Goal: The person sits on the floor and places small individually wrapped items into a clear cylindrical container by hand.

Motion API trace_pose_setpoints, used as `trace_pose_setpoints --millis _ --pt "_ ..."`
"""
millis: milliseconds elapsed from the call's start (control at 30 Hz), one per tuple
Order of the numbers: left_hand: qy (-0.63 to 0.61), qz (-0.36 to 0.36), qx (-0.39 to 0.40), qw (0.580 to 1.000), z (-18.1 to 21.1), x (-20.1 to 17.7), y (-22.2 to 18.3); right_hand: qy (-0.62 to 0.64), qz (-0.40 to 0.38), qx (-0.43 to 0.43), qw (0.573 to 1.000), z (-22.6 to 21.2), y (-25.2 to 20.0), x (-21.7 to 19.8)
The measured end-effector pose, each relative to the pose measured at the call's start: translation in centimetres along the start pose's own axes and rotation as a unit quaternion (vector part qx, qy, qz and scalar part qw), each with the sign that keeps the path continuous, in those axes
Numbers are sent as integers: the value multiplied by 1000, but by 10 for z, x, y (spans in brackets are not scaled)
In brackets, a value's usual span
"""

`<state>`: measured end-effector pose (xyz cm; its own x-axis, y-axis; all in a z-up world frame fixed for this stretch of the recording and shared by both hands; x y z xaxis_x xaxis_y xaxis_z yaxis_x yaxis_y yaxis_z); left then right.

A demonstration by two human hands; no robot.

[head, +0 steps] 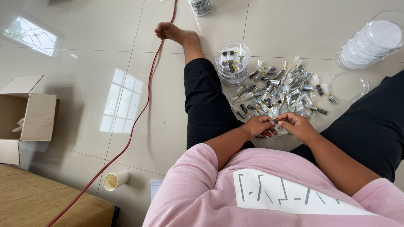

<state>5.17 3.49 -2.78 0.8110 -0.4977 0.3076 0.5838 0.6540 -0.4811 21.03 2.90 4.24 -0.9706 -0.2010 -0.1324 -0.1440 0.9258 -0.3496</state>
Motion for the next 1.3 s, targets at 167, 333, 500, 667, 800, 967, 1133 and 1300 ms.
trace_pose_setpoints --millis 167,333,500,667,800,967,1133,1300 --pt "-3 3 -5 1000 -9 -4 7 25 -6 -15 1000 2 1 -1" --pt "19 -8 6 1000 -9 0 3 27 1 -31 999 8 2 -1" --pt "56 -36 4 998 -11 5 -1 -40 -2 -37 999 20 8 -1" --pt "37 -17 -11 999 -6 2 -3 -34 6 -33 999 23 12 0" --pt "21 -7 -10 1000 -11 -4 2 -41 -2 -22 999 28 15 -1" --pt "47 -7 21 999 -16 -2 6 -85 5 -39 996 19 12 3" --pt "71 15 58 996 -16 -5 9 -105 1 -37 994 25 15 3" --pt "64 29 53 996 -5 -5 1 -28 -3 -21 999 23 12 3"
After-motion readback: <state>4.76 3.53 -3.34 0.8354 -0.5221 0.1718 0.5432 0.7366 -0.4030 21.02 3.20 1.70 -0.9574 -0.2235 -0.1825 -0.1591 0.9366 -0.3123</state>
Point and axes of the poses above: each hand's wrist, its own y-axis towards the middle knuckle, its own x-axis out of the palm, z = x × y, the point moved 8 cm from there along y, towards the middle knuckle, and after that the axes turned 1 degree about z, right-handed, at the moved point
